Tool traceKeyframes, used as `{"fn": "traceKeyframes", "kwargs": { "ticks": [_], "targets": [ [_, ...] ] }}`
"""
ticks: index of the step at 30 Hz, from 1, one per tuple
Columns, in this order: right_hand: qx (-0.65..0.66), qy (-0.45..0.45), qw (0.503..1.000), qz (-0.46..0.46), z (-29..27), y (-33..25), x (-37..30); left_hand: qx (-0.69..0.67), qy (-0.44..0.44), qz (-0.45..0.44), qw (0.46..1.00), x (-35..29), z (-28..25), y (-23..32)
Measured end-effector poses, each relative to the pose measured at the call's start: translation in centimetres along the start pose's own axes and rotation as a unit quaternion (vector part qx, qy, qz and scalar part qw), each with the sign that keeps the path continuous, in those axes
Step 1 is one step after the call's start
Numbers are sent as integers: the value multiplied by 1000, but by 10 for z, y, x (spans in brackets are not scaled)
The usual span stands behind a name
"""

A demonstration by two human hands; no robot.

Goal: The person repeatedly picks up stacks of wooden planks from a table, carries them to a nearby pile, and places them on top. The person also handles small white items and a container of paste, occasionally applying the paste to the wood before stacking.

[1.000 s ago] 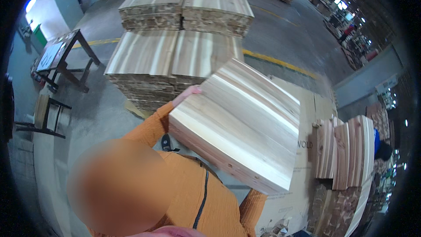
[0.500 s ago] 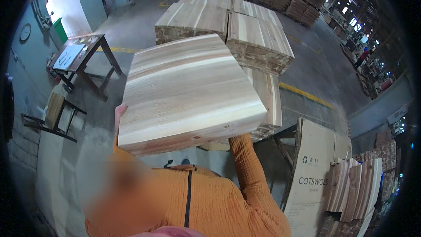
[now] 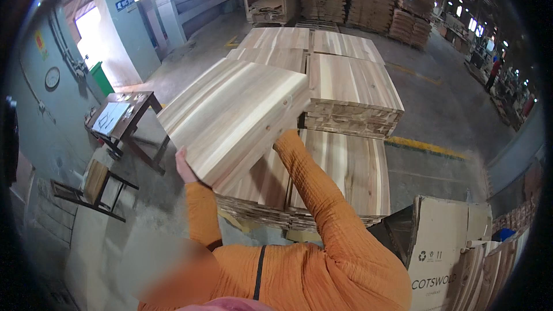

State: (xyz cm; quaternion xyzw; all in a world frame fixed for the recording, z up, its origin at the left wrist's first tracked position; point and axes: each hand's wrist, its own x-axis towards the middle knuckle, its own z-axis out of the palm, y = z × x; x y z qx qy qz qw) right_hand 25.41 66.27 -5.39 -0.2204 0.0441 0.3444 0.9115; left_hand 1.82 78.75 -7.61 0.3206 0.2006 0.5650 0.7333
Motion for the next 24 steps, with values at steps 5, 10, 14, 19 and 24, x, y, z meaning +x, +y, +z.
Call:
{"fn": "traceKeyframes", "kwargs": {
  "ticks": [5, 10, 14, 19, 24],
  "targets": [
    [53, -65, 996, 42, -163, -50, 15, 100, 92, 94, 986, -17, 110, -110],
    [-223, 155, 962, -11, -224, -57, -22, 341, 77, 94, 932, 24, 165, -173],
    [-417, 99, 899, -92, -252, -76, -40, 555, -34, 303, 774, 31, 184, -190],
    [-661, -92, 669, -328, -259, -71, -47, 755, -139, 393, 506, 96, 186, -148],
    [-624, -62, 727, -279, -255, -71, -48, 714, -145, 346, 591, 155, 204, -174]
  ]
}}
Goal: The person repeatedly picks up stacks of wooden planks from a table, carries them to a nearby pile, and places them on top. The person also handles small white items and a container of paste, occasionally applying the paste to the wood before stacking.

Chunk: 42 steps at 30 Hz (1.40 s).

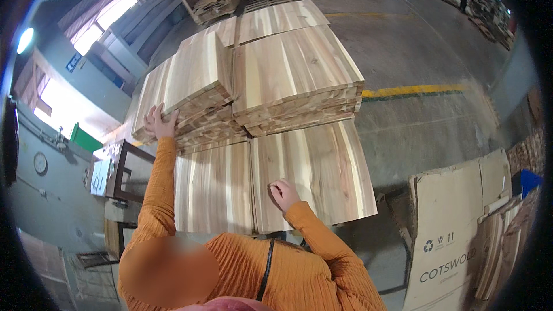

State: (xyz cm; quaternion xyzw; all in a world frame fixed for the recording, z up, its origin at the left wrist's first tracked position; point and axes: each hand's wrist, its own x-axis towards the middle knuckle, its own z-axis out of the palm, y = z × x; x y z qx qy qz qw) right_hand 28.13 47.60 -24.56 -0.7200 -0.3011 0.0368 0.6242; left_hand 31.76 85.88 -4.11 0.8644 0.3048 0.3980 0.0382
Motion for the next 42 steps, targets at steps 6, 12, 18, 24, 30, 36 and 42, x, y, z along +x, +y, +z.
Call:
{"fn": "traceKeyframes", "kwargs": {
  "ticks": [6, 12, 18, 24, 30, 36, 42],
  "targets": [
    [-10, -2, 999, 47, -3, -2, 1, -25, 39, 29, 998, 35, 50, -4],
    [-81, 32, 996, 10, 4, -6, 4, -56, -31, 30, 998, 111, 101, -16],
    [-116, 46, 991, 40, 9, -12, 7, -29, -132, 37, 990, 192, 152, -20],
    [-123, 49, 991, 20, 15, -6, 11, -50, -90, 37, 994, 233, 199, -9],
    [-134, 26, 986, 93, 16, -7, 8, -41, -106, -8, 993, 247, 226, 17],
    [-139, 24, 988, 68, 16, -3, 13, -22, -98, -8, 995, 264, 240, 19],
    [-144, 35, 986, 72, 20, -8, 18, -1, -97, 1, 995, 263, 253, 24]
  ]
}}
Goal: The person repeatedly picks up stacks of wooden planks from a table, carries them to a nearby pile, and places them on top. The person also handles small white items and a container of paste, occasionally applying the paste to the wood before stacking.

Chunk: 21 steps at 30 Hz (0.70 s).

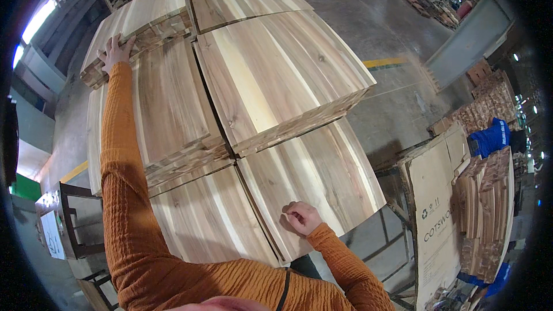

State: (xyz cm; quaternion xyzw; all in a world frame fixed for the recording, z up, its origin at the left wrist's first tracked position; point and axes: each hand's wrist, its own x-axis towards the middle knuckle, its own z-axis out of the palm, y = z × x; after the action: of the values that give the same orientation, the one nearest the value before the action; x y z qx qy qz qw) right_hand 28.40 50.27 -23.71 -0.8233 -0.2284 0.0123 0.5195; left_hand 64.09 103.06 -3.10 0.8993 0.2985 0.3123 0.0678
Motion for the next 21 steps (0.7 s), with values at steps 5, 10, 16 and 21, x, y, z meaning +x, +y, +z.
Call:
{"fn": "traceKeyframes", "kwargs": {
  "ticks": [5, 10, 16, 21],
  "targets": [
    [-5, -14, 1000, 15, -3, 1, 1, -18, -22, 4, 1000, 15, 4, -7],
    [14, 3, 1000, 7, 1, 4, 0, -14, -56, 3, 998, 24, 7, -8],
    [2, -9, 1000, 1, -1, -3, -5, 42, -63, 28, 997, 15, 10, -2],
    [-11, 41, 998, -46, -5, -5, -10, 195, -133, 107, 966, -5, -12, 7]
  ]
}}
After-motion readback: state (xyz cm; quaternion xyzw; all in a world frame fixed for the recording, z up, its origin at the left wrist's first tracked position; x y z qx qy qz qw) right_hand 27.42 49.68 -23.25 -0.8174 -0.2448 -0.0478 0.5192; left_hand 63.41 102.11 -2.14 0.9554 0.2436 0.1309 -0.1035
